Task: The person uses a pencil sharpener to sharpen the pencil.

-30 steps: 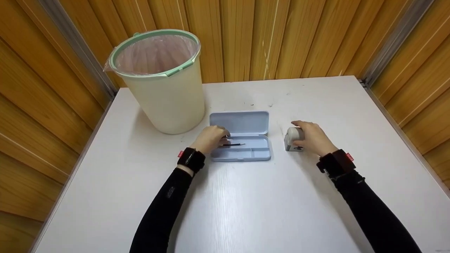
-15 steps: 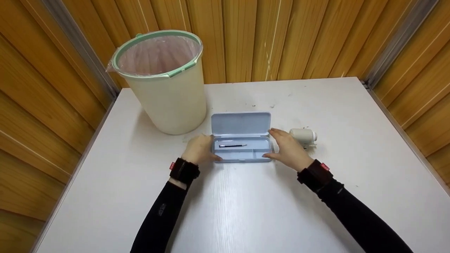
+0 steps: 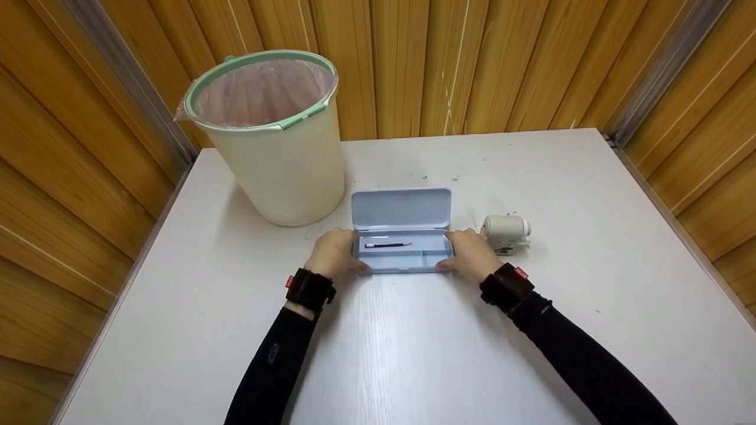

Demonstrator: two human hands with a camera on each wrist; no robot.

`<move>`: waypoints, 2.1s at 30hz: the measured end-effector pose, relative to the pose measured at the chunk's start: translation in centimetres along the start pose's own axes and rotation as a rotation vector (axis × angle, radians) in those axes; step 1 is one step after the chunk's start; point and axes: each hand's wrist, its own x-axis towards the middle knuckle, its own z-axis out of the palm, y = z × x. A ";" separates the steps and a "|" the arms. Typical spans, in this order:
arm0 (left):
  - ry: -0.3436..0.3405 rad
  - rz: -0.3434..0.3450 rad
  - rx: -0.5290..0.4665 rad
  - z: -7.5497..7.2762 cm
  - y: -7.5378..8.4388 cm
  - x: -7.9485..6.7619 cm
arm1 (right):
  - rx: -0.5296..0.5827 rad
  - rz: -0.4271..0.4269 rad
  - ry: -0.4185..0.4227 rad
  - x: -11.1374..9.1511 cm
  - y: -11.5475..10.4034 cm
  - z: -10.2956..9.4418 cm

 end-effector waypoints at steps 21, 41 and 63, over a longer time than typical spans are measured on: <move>0.072 0.004 0.136 -2.5 0.2 -1.4 | 0.021 -0.124 0.104 -0.7 -1.6 -1.8; 0.060 0.377 -0.118 0.5 7.0 3.1 | -0.004 0.001 0.111 -2.3 5.6 -7.2; 0.027 0.386 -0.141 3.7 11.0 4.6 | 0.052 0.065 0.088 -1.5 6.7 -7.8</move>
